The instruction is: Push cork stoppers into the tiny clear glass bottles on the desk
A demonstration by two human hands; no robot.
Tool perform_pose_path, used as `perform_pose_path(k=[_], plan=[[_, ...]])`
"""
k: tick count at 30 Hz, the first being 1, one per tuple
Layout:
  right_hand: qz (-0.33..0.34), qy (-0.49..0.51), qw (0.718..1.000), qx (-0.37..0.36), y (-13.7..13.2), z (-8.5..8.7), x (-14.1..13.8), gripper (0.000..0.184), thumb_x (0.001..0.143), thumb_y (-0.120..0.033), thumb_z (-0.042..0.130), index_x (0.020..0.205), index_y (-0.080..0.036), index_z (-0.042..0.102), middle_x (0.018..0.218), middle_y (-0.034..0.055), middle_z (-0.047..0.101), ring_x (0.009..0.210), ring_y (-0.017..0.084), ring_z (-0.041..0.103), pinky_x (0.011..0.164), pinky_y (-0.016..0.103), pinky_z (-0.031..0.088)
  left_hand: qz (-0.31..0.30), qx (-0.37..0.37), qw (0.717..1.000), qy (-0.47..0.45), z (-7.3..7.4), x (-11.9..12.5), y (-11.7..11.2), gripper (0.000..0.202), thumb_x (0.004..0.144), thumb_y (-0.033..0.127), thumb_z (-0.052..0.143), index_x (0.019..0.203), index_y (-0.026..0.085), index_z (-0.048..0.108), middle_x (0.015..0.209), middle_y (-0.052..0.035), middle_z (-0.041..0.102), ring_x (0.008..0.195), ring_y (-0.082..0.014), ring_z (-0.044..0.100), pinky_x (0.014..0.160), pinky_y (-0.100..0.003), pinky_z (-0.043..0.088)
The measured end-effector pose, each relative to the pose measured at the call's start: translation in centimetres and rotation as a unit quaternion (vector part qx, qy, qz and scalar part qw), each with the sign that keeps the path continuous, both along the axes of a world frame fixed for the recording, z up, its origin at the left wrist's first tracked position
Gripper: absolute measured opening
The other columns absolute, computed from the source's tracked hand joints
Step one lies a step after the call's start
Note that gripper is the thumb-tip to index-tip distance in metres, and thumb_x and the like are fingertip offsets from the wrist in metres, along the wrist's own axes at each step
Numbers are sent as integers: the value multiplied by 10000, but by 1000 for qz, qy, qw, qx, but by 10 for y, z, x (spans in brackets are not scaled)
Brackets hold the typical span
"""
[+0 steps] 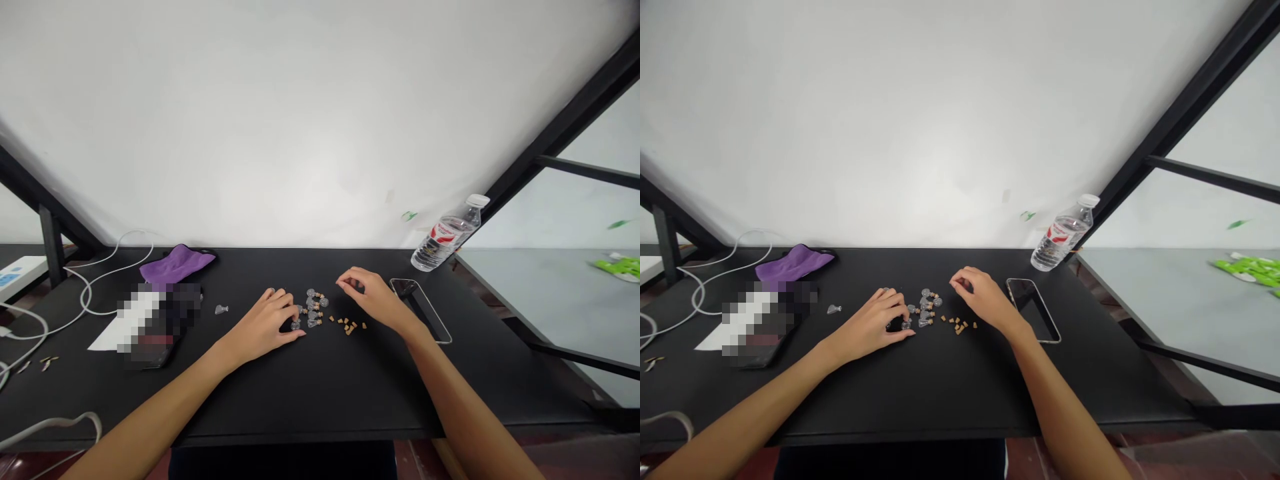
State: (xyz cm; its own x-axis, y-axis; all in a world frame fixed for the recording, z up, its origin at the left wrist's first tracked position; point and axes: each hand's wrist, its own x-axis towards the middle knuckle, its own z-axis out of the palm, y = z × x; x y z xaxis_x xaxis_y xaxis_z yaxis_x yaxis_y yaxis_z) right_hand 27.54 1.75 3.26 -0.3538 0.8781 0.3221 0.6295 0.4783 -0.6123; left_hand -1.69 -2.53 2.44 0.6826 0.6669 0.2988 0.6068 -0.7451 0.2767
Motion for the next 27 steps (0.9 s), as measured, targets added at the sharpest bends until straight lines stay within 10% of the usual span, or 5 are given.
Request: perform_pose_path(k=[16,27], plan=[[179,-61,970,-152,-8,0,-10,140,882,-330,742,870,-190,750,841,22,622,752,165,561,694,282,457,18,-6,994,-105,0,0,0,86,1008,173,586,1077,221,609,1067,-34,667,944,-195,611,915,-360,450],[205,144,952,-179,-27,13,-28,68,846,-145,682,898,-186,701,852,15,693,793,162,612,772,288,497,1,-19,982,-190,2,5,-7,95,1002,253,633,1089,216,643,999,-43,690,921,-187,635,876,-340,484]])
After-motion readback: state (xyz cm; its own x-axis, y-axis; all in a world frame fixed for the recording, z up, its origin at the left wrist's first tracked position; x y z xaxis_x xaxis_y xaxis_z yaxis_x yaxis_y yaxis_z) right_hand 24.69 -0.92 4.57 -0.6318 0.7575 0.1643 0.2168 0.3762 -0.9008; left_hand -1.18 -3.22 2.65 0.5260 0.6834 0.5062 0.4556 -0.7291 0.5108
